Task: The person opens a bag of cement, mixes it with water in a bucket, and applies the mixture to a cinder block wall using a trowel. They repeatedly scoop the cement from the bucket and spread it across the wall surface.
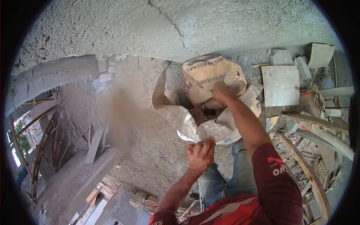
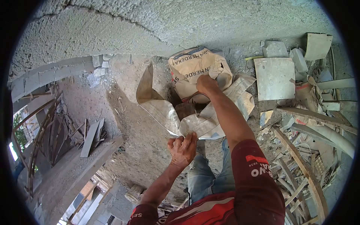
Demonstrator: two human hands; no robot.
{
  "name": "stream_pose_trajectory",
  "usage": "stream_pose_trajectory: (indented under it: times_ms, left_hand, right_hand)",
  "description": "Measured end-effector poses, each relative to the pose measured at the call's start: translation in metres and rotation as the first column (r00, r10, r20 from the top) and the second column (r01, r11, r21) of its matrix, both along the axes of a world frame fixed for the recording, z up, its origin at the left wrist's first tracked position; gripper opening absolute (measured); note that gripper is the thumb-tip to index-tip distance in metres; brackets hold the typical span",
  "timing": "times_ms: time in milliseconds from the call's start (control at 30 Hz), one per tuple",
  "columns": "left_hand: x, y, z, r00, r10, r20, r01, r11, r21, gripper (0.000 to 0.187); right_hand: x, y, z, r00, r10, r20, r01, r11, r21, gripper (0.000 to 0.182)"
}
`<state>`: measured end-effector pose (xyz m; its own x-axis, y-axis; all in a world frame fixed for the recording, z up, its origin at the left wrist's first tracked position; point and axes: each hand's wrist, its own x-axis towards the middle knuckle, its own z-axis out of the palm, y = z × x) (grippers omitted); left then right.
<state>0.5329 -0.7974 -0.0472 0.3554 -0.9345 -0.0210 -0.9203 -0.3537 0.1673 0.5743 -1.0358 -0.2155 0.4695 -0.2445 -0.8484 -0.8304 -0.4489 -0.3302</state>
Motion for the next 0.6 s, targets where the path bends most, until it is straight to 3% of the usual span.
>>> stream_pose_trajectory:
  times_ms: [67,200,267,400,500,600]
  left_hand:
    - [-0.004,0.002,-0.002,1.0,0.024,-0.018,-0.025,1.0,-0.014,0.035]
    - [-0.006,0.004,-0.004,0.999,0.045,-0.028,-0.046,0.998,-0.033,0.037]
    - [-0.004,0.005,-0.003,0.997,0.041,-0.059,-0.042,0.999,-0.011,0.037]
    - [-0.005,0.007,-0.005,0.997,0.05,-0.066,-0.052,0.998,-0.024,0.037]
    - [-0.009,0.009,-0.012,0.996,0.068,-0.065,-0.07,0.997,-0.038,0.038]
    - [-0.008,0.011,-0.012,0.992,0.102,-0.079,-0.106,0.993,-0.05,0.037]
  right_hand:
    - [-0.002,0.004,-0.021,0.989,0.042,0.139,-0.02,0.988,-0.155,0.049]
    - [-0.007,0.001,0.008,0.981,0.142,0.129,-0.093,0.94,-0.329,0.052]
    - [-0.014,-0.01,-0.008,0.964,0.172,0.203,-0.057,0.879,-0.474,0.045]
    - [-0.02,-0.004,-0.028,0.939,0.307,0.156,-0.156,0.782,-0.603,0.026]
    - [-0.022,-0.002,-0.036,0.93,0.311,0.197,-0.102,0.732,-0.674,0.016]
    - [0.004,0.003,0.007,0.889,0.106,0.446,0.199,0.788,-0.583,0.016]
